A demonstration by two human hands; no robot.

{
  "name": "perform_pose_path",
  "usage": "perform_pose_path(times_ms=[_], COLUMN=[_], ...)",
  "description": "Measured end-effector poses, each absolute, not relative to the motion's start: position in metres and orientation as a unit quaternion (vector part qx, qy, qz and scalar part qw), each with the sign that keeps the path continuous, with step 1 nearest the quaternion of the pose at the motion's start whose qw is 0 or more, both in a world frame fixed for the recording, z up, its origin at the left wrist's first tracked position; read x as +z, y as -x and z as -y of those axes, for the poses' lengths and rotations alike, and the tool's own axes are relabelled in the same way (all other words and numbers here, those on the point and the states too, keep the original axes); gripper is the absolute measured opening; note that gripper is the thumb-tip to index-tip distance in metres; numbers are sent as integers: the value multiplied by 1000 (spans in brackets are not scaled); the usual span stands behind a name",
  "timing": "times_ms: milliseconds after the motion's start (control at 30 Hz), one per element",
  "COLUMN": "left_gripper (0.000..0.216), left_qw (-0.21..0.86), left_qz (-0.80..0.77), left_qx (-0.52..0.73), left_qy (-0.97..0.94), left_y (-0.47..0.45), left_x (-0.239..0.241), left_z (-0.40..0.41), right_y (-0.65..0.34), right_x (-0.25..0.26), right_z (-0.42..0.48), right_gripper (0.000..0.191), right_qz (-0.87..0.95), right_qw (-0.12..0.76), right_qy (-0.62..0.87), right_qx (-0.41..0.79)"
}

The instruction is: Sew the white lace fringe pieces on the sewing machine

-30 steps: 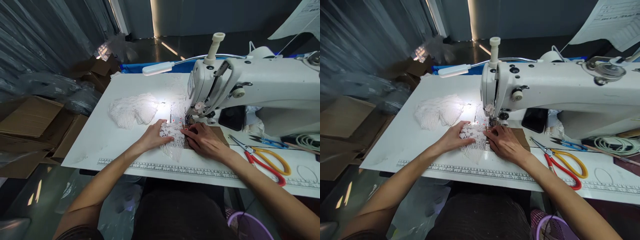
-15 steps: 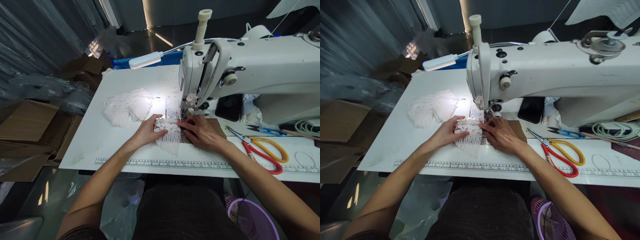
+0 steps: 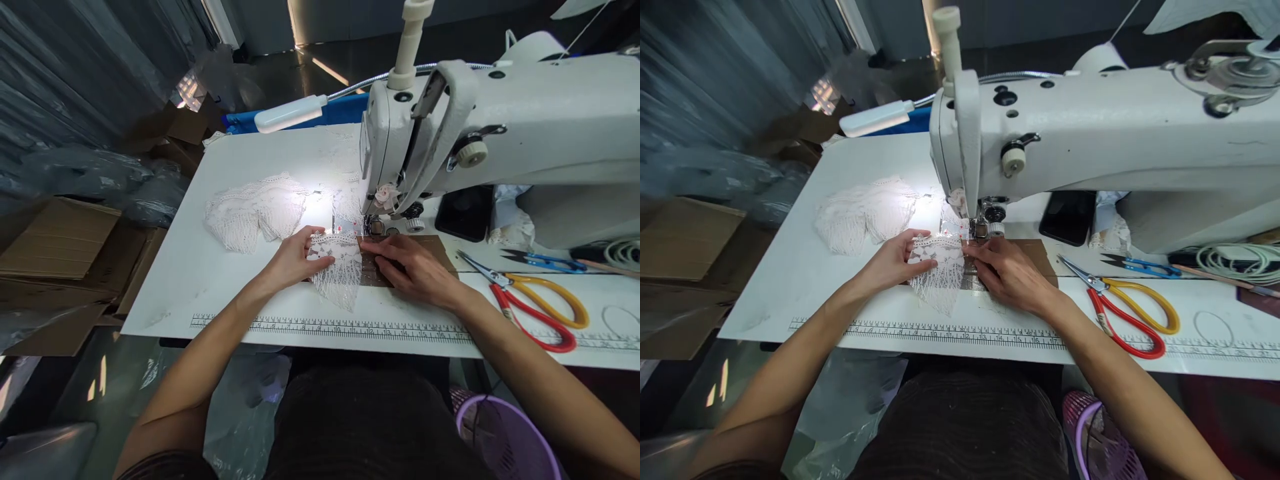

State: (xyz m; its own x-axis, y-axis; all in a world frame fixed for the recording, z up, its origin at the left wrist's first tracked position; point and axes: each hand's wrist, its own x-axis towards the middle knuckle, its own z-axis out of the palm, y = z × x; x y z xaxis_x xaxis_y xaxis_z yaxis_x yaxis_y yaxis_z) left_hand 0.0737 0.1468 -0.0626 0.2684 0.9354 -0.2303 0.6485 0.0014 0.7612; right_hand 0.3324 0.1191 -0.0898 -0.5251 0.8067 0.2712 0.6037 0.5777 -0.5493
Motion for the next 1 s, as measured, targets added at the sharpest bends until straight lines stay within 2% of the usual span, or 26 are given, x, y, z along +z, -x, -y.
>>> perform_pose_path(times_ms=[200,467,633,1000], left_gripper=[63,66,59,52], left_qw=[413,425,452,366], left_qz=[-572,-562,-552,-561], left_qx=[182,191,212,192], left_qy=[-685,-684,-667,-717], left_y=[-73,-70,-68,-67], left_x=[-64,-65,-60,-61], left_z=[-146,-147,-146,-145], right_y=[-333,-331,-330,-327], right_x=[-94,-97,-97,-96], right_z=[-114,-113,-113,-111], right_gripper=[34,36,37,34], right_qz=[890,895,893,883], right_qw=[222,217,218,223], right_qy=[362,364,370,391], right_qx=[166,137,135,132])
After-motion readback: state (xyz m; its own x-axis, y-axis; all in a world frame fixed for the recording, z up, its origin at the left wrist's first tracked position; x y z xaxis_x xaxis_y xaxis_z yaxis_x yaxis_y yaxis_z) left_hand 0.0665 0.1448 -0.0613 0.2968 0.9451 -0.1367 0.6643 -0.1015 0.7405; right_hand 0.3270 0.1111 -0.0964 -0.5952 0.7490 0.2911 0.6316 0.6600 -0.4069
